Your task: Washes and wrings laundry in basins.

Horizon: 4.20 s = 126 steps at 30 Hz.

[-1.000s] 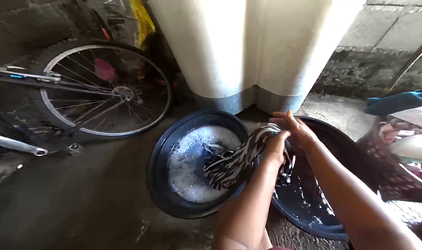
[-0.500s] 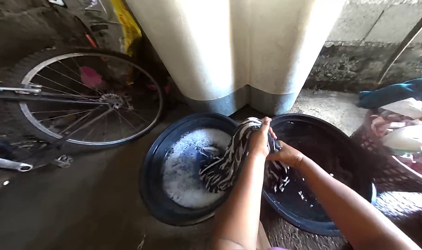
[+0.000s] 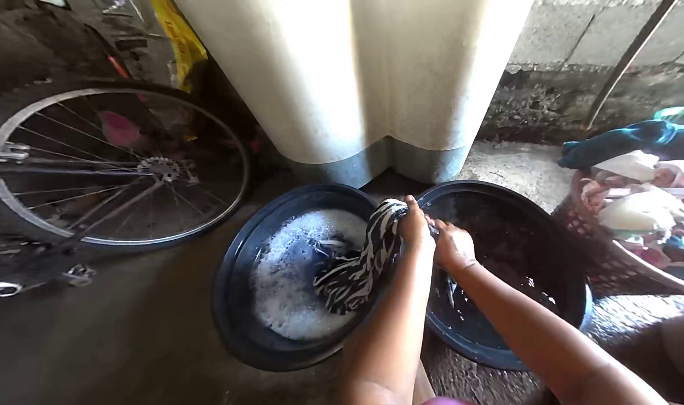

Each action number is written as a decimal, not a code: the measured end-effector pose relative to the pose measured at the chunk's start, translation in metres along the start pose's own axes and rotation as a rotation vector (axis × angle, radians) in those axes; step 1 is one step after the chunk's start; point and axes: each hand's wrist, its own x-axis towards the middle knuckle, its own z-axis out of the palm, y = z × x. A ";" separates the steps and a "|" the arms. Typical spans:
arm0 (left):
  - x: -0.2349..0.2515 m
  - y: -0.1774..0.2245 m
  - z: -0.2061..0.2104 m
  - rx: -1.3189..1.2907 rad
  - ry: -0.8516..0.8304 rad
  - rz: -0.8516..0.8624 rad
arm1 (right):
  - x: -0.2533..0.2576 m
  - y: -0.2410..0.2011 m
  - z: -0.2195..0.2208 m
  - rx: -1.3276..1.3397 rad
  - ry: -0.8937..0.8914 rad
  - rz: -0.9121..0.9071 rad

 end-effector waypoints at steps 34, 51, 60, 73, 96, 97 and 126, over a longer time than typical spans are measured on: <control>-0.050 -0.021 -0.012 0.778 -0.495 0.303 | -0.001 -0.026 -0.073 0.636 0.142 -0.232; -0.034 0.012 -0.017 0.514 -0.713 0.038 | 0.029 0.068 -0.068 1.486 -0.253 -0.609; -0.009 -0.001 -0.009 0.086 -0.711 0.222 | 0.010 0.073 0.000 1.297 -0.329 -0.431; -0.008 -0.003 -0.007 -0.534 -0.815 0.038 | -0.019 0.051 0.032 1.715 -0.204 0.171; -0.006 -0.012 -0.002 0.202 -0.532 0.163 | -0.032 0.126 0.010 1.675 -0.411 -0.046; -0.006 -0.015 -0.003 0.237 -0.607 0.202 | -0.037 0.117 0.013 1.734 -0.411 -0.020; -0.042 0.006 0.002 0.557 -0.553 0.148 | -0.028 0.068 -0.068 0.598 0.342 -0.677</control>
